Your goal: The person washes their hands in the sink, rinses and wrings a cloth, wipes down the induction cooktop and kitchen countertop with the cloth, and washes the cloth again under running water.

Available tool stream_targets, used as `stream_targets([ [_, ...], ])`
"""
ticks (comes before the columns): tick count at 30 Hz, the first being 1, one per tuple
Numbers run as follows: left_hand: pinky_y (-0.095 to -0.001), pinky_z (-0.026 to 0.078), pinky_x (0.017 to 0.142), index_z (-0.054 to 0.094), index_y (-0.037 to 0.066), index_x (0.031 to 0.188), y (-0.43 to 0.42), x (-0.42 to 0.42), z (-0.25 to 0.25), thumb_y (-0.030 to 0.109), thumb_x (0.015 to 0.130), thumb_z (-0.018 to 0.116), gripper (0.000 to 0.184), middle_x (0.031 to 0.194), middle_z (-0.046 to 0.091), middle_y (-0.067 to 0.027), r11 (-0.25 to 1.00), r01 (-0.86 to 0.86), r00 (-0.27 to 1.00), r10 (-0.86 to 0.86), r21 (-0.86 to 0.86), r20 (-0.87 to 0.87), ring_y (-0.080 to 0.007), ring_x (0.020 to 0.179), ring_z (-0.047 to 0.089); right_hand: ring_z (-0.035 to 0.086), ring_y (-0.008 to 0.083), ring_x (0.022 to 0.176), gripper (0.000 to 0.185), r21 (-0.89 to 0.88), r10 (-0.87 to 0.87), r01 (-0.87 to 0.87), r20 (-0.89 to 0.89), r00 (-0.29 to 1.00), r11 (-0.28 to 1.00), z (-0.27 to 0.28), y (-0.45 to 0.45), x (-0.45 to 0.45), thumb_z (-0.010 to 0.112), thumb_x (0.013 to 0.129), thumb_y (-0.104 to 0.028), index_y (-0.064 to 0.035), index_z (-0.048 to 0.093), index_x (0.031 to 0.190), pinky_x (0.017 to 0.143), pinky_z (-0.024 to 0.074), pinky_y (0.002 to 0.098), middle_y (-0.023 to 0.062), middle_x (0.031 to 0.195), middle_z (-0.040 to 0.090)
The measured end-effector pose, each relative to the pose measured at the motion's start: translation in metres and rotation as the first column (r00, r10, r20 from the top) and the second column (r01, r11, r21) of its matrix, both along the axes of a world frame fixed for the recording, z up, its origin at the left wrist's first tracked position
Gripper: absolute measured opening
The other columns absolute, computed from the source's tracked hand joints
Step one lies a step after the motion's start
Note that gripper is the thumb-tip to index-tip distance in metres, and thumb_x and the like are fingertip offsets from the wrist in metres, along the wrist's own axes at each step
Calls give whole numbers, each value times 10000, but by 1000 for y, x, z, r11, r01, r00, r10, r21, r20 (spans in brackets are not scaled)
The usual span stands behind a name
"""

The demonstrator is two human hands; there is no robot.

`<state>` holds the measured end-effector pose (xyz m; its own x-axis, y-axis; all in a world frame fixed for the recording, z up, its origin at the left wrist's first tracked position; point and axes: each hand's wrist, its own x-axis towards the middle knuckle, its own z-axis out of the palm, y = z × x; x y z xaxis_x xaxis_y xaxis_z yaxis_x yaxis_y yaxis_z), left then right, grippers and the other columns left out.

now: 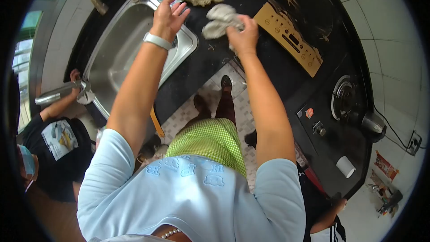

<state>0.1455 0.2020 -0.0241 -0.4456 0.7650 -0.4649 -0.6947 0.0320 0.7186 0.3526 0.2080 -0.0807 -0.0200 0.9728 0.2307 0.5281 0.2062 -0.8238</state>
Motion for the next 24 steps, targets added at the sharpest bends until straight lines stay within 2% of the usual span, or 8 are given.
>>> stream_targets([
  [2,-405,488,845,379,-58,1149,-34,33,-15,143,912,350,312,1099,491,-214,996,-28,972,9,81,235,-309,979,536,503,307,940,370,87,-97,82,184,978,993,4,1,12,629,615,-161,-115,606,981,821,430,375,104,957,526],
  [4,-355,524,764,479,-23,1019,-93,86,-20,136,902,370,225,902,583,-150,994,93,900,-106,51,423,-252,816,601,484,304,982,431,77,-71,50,304,950,996,5,-2,14,609,647,-154,-134,577,1076,838,425,388,96,1064,506],
  [6,-324,541,715,504,-19,980,-145,130,-50,138,882,400,212,877,592,-131,937,345,789,-261,-50,556,-222,804,610,468,304,1009,443,75,30,-90,578,816,993,-1,-3,4,570,689,-146,-151,554,1132,849,422,398,67,1180,466],
  [8,-345,540,770,489,-58,1031,-168,152,-71,145,893,382,268,919,594,-169,852,434,678,-94,-293,729,-262,840,617,471,309,1002,409,105,23,-101,571,821,989,-10,4,-4,540,703,-135,-156,576,1110,840,431,405,22,1192,488],
  [12,-393,475,896,428,-100,1163,-168,149,-138,142,923,310,361,1125,535,-243,971,151,537,77,-186,840,-341,1057,537,478,293,970,356,131,215,-304,456,864,944,-14,11,-14,560,670,-150,-195,632,1015,818,440,396,-34,1101,559],
  [17,-449,368,995,452,-52,1182,-151,146,-155,180,919,328,372,1214,493,-207,988,-154,287,67,-23,955,-338,1149,464,481,255,859,334,31,524,-591,424,739,806,-6,-27,2,561,637,-131,-226,648,945,781,452,341,-34,1029,587],
  [20,-418,402,959,506,21,1152,-152,156,-159,192,897,390,329,1237,496,-151,957,-289,446,157,-24,881,-280,1120,496,476,239,908,320,-27,585,-627,396,708,778,-5,-64,13,604,615,-127,-228,649,915,778,434,342,-49,1042,574],
  [24,-389,274,1044,381,108,1272,-170,148,-203,341,920,330,425,1310,400,-111,956,-245,226,-104,160,969,-243,1216,371,473,240,894,304,-79,643,-645,229,731,760,-7,-106,24,600,606,-93,-221,656,876,809,430,335,-49,1002,583],
])
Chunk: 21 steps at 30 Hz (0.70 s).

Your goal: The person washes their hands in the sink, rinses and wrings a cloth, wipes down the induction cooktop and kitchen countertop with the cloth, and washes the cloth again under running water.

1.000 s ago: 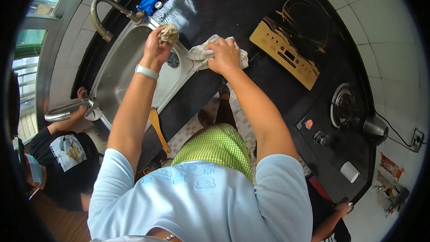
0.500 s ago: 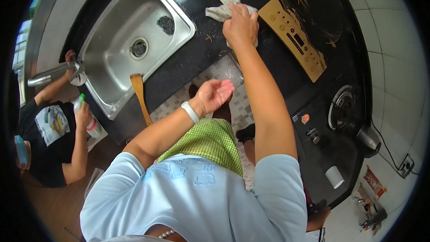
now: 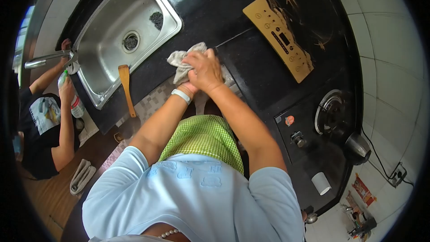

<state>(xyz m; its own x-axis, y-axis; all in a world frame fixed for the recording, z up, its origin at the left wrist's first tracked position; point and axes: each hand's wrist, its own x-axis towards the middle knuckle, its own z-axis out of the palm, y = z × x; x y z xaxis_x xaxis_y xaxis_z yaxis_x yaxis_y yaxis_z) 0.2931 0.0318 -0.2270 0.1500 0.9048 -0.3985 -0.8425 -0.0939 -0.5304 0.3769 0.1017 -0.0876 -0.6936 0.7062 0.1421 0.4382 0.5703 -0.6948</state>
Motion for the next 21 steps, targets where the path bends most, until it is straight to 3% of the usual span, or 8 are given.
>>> stream_targets([
  [1,-349,269,1048,358,117,1290,2,2,31,306,937,297,405,1335,367,-94,979,-22,954,-40,-205,-297,-202,1223,361,478,228,809,313,-20,-29,27,-100,995,999,1,-5,1,555,592,-67,-189,672,855,780,428,314,-29,953,600],
  [2,-351,274,1044,368,118,1283,-11,-4,15,270,935,312,385,1313,394,-83,911,67,916,105,407,-387,-193,1220,364,496,226,817,318,-95,-41,30,-118,992,995,4,-8,4,541,598,-58,-171,672,864,803,410,310,3,947,602],
  [4,-355,301,1032,373,113,1284,3,7,111,253,920,349,391,1318,395,-81,892,99,589,-410,-441,-697,-195,1210,384,516,234,851,312,-186,-92,44,-260,961,982,18,-10,13,528,604,-47,-143,668,865,824,394,308,39,948,602],
  [5,-364,360,995,428,112,1238,-7,1,64,240,912,370,355,1271,448,-84,970,147,321,-234,-196,-918,-210,1156,449,512,234,859,311,-199,-117,61,-279,953,978,21,-10,22,536,612,-54,-132,660,886,807,398,325,37,966,594],
  [8,-370,445,890,535,59,1021,-1,7,110,163,891,419,203,974,572,-108,912,153,761,-355,-381,-543,-218,919,562,520,238,899,328,-141,-276,242,-337,900,960,42,-5,66,542,608,-52,-107,654,911,830,393,344,54,987,592],
  [10,-333,459,661,535,43,887,-28,-11,19,202,916,347,247,817,567,-102,964,195,883,-252,-178,-397,-210,749,546,521,243,938,332,-66,-439,441,-306,845,895,38,-1,108,553,616,-60,-80,646,935,848,388,354,77,1011,586],
  [18,-320,478,660,563,23,838,-6,15,57,137,883,441,173,787,583,-81,876,203,841,-385,-438,-381,-214,736,562,459,313,1002,452,405,-832,740,111,543,537,-19,4,166,562,673,-160,-122,541,1122,849,406,396,87,1145,490],
  [21,-330,494,702,569,7,854,8,18,62,136,875,467,166,815,591,-90,867,184,845,-380,-464,-375,-227,773,577,457,321,989,469,383,-745,654,166,646,653,-12,28,116,579,681,-195,-138,512,1142,826,421,412,84,1159,482],
])
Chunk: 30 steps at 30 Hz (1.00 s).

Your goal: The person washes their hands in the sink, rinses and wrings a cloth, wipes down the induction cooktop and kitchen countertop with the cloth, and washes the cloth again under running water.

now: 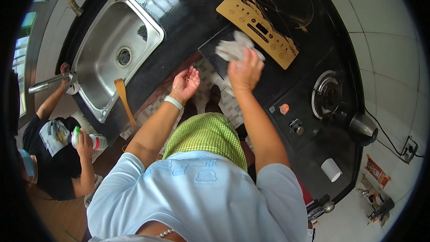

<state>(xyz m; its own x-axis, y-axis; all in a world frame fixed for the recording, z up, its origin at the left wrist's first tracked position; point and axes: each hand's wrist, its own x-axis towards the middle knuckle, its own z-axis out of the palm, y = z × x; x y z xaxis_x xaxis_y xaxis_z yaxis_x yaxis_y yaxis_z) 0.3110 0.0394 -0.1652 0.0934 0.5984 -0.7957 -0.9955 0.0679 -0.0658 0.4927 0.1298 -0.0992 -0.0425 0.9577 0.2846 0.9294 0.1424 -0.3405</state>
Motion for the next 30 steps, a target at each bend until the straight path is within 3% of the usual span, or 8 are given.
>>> stream_targets([
  [5,-352,481,751,563,-2,897,8,-9,-17,121,876,440,175,869,596,-102,999,-16,998,19,41,-54,-239,829,578,469,297,966,462,1,253,-253,-32,967,967,6,17,-82,593,670,-217,-137,538,1121,787,443,374,64,1124,506],
  [8,-415,437,882,513,-11,1037,4,-13,-17,121,893,361,248,1043,577,-130,982,-23,996,38,188,-76,-271,985,552,461,288,978,435,-4,318,-322,-141,938,947,0,7,-109,600,658,-214,-149,555,1086,795,440,375,48,1118,508],
  [9,-422,416,922,495,-14,1079,5,-10,-10,119,896,347,271,1111,560,-138,997,-12,990,24,82,-137,-279,1058,528,452,289,997,425,-20,338,-349,-204,919,937,0,6,-115,606,654,-210,-146,560,1071,806,435,374,46,1117,505],
  [11,-331,470,742,537,28,912,4,-6,6,154,890,388,196,871,591,-85,1000,4,977,-1,15,-215,-190,761,556,493,286,941,319,-17,381,-443,-485,787,896,6,8,-115,577,638,-127,-125,615,955,817,428,354,61,1035,556],
  [14,-326,481,692,550,33,867,-4,-14,2,172,890,417,194,802,591,-76,1000,19,985,-19,-2,-171,-196,720,559,524,296,929,297,89,285,-294,-616,735,952,17,13,-82,559,638,-98,-61,610,928,845,407,372,105,1005,564],
  [16,-319,496,645,567,28,828,-7,-15,6,177,886,446,201,783,595,-79,999,43,994,-42,2,-99,-208,703,573,513,309,921,347,183,219,-148,-469,856,972,35,15,-41,564,650,-98,-72,585,996,816,401,397,101,1025,562],
  [21,-317,492,677,577,29,846,-7,-8,-7,163,882,458,182,794,602,-69,994,108,994,-107,28,-35,-202,742,580,421,328,1009,375,-16,34,-34,50,998,999,20,9,-7,572,761,-265,-83,542,1088,866,361,425,91,1199,491],
  [30,-282,504,645,561,21,835,-17,-13,-9,179,889,476,187,741,595,-74,989,147,989,-147,19,0,-190,679,577,435,323,942,249,71,-90,82,112,990,994,-7,52,-62,555,783,-274,-59,553,908,763,378,449,82,1085,518],
])
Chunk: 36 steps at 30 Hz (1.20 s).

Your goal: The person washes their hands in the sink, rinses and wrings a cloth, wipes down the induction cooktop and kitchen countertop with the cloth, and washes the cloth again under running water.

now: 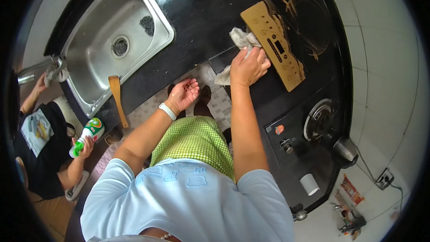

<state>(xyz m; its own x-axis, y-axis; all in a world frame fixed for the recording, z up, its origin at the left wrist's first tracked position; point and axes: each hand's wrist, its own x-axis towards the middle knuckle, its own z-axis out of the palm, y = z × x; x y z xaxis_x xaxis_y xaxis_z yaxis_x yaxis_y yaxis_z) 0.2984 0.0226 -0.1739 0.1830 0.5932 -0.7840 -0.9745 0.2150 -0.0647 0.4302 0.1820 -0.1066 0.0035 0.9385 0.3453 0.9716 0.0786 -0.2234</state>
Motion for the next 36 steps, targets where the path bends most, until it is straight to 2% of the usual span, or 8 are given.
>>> stream_targets([
  [12,-357,485,815,554,-43,970,-7,-10,-5,135,895,473,210,928,575,-140,984,-172,985,171,-48,-25,-282,941,545,449,306,978,332,-35,-57,50,-213,975,998,4,53,-83,548,703,-203,-68,582,1004,839,397,396,76,1119,547],
  [17,-415,431,918,544,-66,1021,9,-1,-9,97,865,471,237,1019,581,-163,918,-389,912,395,-74,107,-307,1033,516,496,231,837,333,69,511,-520,-333,792,851,2,4,-58,609,595,-149,-205,664,919,787,441,311,-35,1032,625],
  [21,-416,399,955,549,15,1070,11,3,-12,186,902,416,274,1079,583,-117,898,-437,892,426,50,154,-236,1031,532,492,198,798,285,47,591,-648,-464,659,760,8,-57,-52,607,589,-108,-208,678,845,729,446,272,-51,1004,635],
  [25,-382,368,980,532,139,1146,0,-6,0,279,891,443,304,1181,533,-31,918,-342,928,296,203,226,-195,1086,498,499,200,815,264,35,469,-609,-674,571,792,-3,-107,-50,613,576,-90,-210,673,804,752,442,276,-48,977,643],
  [27,-396,336,1009,429,69,1224,-4,-5,-4,336,905,375,420,1229,475,-106,774,-321,888,44,547,458,-245,1157,442,511,187,845,286,-8,348,-609,-814,464,793,13,-119,-33,568,595,-36,-130,676,842,827,411,284,2,992,643],
  [31,-433,447,882,542,26,968,7,1,19,213,911,402,241,1026,584,-145,986,137,965,-112,92,-238,-277,983,550,563,161,912,361,-104,-22,-398,-979,204,912,29,-125,37,516,637,22,-6,610,985,843,435,282,87,1039,611],
  [33,-320,480,735,579,44,872,4,-2,-9,144,878,491,133,857,610,-66,946,14,976,-83,325,199,-199,787,574,577,153,858,437,-380,-394,-176,-918,-51,908,67,-114,81,492,667,34,9,550,1099,746,479,269,85,1015,601],
  [36,-288,459,644,573,50,766,14,25,11,168,879,507,176,745,604,-55,979,157,984,-166,128,64,-170,710,558,575,148,855,479,-242,-217,86,-950,-226,967,80,-78,153,485,691,9,14,505,1170,734,473,256,82,988,597],
])
